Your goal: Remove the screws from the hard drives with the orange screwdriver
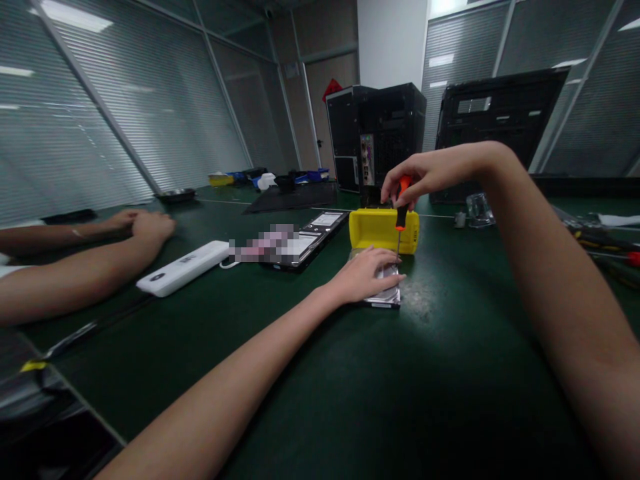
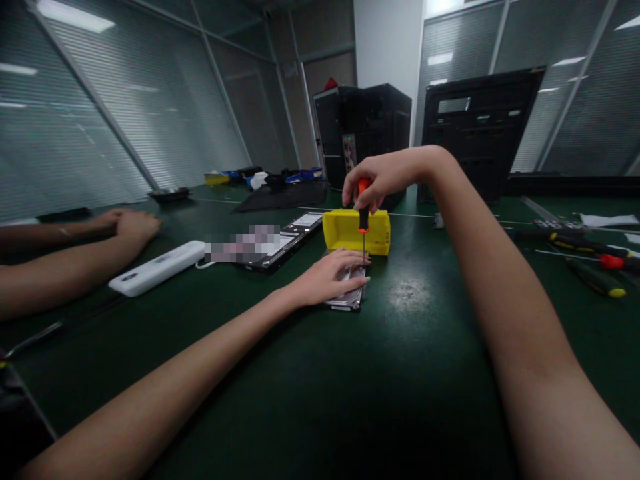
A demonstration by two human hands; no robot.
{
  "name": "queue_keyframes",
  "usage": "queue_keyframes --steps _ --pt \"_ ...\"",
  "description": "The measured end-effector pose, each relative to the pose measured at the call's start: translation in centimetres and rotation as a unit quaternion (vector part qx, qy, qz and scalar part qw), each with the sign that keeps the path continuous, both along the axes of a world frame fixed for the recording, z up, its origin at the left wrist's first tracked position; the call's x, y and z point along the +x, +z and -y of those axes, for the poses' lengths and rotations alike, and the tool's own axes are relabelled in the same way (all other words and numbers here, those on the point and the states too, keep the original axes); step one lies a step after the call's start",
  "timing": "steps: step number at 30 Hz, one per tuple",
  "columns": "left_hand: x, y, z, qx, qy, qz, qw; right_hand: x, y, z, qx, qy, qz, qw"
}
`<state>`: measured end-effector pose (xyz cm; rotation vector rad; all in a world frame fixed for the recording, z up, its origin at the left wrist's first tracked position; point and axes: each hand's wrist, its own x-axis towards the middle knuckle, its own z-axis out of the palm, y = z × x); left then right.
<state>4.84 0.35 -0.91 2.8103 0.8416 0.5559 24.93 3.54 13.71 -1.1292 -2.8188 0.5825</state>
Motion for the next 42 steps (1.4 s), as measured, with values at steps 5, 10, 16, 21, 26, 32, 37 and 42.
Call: queue_keyframes --steps 5,10,16,21,26,32,37,42 --pt "-0.03 0.14 0.07 -0.006 -0.002 -0.004 1.000 0.03 0.02 0.13 0.002 -0.009 -0.004 1.000" --pt "-0.09 0.23 0.20 -0.013 0.003 -0.008 1.000 0.02 -0.03 0.13 -0.001 -0.007 -0.009 1.000" --pt "-0.10 0.22 0.18 -0.014 0.005 -0.007 1.000 -0.08 -0.03 0.19 0.005 -0.007 -0.012 1.000" --pt "-0.09 0.23 0.22 -0.009 0.004 -0.006 1.000 -0.17 0.19 0.40 0.019 -0.009 0.006 1.000" --pt "-0.08 0.09 0.11 -0.001 -0.001 -0.003 1.000 -0.28 0.17 0.36 0.012 -0.003 0.007 1.000" --pt "-0.02 0.00 0.10 0.006 0.001 -0.003 1.000 -0.58 -0.05 0.18 -0.016 0.000 -0.016 1.000" --pt "-0.06 0.16 0.23 -0.004 0.002 -0.008 1.000 -0.92 -0.01 0.46 0.009 -0.010 -0.004 1.000" --pt "-0.07 0.22 0.31 -0.010 0.004 -0.005 1.000 -0.78 -0.29 0.30 0.042 -0.020 -0.010 0.999"
